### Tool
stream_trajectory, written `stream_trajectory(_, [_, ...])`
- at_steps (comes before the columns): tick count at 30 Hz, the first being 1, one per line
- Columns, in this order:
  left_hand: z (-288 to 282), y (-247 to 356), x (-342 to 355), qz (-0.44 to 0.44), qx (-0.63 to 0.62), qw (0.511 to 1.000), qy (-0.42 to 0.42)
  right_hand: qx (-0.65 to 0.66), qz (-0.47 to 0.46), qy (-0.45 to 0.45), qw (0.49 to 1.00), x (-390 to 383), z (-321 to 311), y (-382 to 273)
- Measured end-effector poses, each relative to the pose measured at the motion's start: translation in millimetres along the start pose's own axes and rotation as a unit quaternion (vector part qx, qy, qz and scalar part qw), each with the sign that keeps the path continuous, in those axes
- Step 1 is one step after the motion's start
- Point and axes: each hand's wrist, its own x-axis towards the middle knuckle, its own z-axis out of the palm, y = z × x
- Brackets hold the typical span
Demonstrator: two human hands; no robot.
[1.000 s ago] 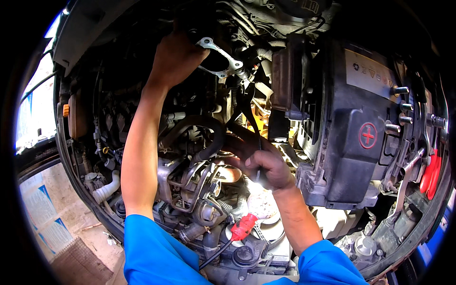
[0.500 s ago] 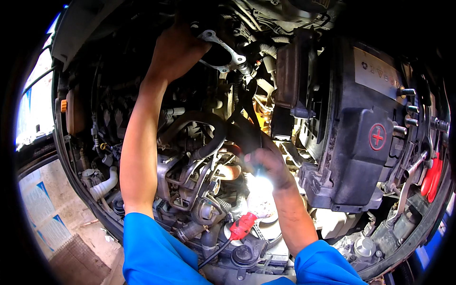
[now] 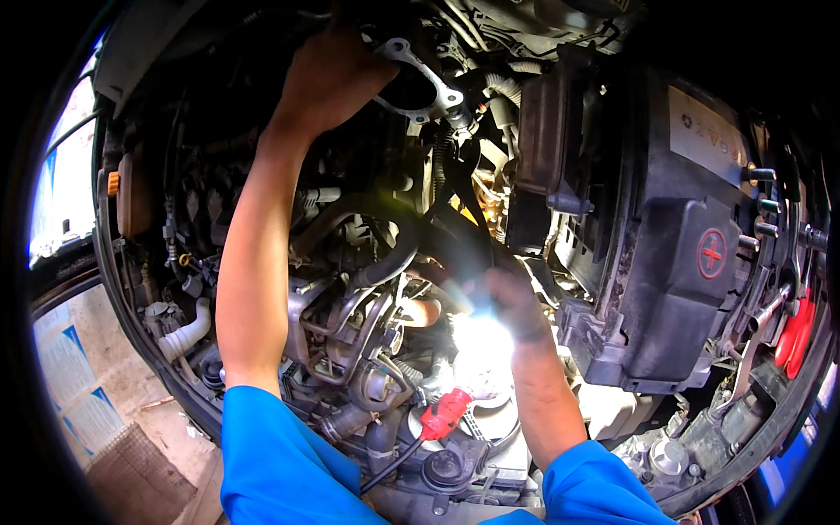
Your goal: The person works inside an engine compartment, manipulating components by hand and using a wrench to reach and turn parts.
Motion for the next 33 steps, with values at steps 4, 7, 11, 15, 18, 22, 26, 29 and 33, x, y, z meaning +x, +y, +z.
stream_trajectory(4, [-4,7,-2,-0.006,-0.018,1.0,-0.011,0.193,0.117,0.087,0.97,9,21,-15])
stream_trajectory(7, [-5,4,-2,-0.014,-0.027,0.999,-0.029,0.231,0.099,0.093,0.963,12,28,-19])
stream_trajectory(11, [-8,2,-2,-0.05,-0.019,0.997,-0.056,0.212,0.079,0.022,0.974,10,13,-7])
stream_trajectory(15, [-4,0,-2,0.011,-0.022,1.0,0.003,0.069,-0.067,-0.048,0.994,1,-18,30])
stream_trajectory(18, [-12,20,-6,-0.006,-0.046,0.999,0.0,-0.111,-0.153,-0.045,0.981,0,-22,25])
stream_trajectory(22, [-14,18,-4,0.02,-0.038,0.999,-0.009,-0.199,-0.167,0.097,0.961,5,0,29])
stream_trajectory(26, [-8,4,-5,0.064,-0.008,0.997,0.043,0.161,0.052,0.172,0.97,20,35,-9])
stream_trajectory(29, [-11,23,-8,0.0,-0.05,0.999,0.004,0.234,0.136,0.191,0.943,19,29,-7])
stream_trajectory(33, [-13,19,-6,-0.01,-0.043,0.999,0.006,0.269,0.124,0.157,0.942,16,15,12])
